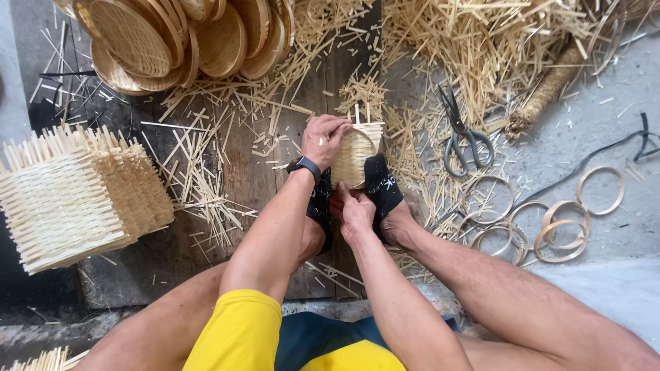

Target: The person sits on the floor and repeatedly trims the edges of small woven bamboo baskets using shears. They place a basket on a wooden block, cut the protruding strands around the rim, then remove the basket and stack it with others. The process is repeated for multiple baskets.

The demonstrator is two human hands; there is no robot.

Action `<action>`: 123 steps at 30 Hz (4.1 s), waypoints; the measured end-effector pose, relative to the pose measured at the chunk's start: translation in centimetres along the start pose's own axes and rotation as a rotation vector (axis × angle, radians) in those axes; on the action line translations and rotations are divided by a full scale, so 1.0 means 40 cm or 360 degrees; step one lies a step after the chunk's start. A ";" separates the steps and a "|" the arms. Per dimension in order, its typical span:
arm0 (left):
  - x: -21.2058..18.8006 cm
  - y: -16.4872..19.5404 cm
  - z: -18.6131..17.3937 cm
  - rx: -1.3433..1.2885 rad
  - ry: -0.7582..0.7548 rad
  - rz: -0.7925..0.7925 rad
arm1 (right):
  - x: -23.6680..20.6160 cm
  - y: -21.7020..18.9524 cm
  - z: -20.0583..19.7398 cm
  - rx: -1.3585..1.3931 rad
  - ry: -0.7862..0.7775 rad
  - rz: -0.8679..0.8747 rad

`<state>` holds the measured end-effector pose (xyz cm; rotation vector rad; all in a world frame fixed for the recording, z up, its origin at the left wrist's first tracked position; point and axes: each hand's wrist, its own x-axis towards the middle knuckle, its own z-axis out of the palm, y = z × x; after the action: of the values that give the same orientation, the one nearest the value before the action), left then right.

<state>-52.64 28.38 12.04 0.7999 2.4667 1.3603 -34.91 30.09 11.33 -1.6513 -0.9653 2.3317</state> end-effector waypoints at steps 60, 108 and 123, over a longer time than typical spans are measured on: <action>0.068 -0.098 0.005 -0.0965 -0.0417 -0.0927 | 0.206 -0.318 -0.002 -0.1072 -0.0086 -0.0643; -0.069 0.131 0.047 0.0490 -0.0137 0.0066 | 0.267 -0.511 -0.368 -0.2594 -0.0200 -0.1624; -0.079 0.098 0.069 0.0321 -0.0129 0.0054 | 0.379 -0.508 -0.297 -0.3058 -0.0168 -0.2033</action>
<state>-47.44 30.25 13.54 0.9244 2.5655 1.0779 -35.52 57.90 8.19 -0.2371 -3.1536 0.1893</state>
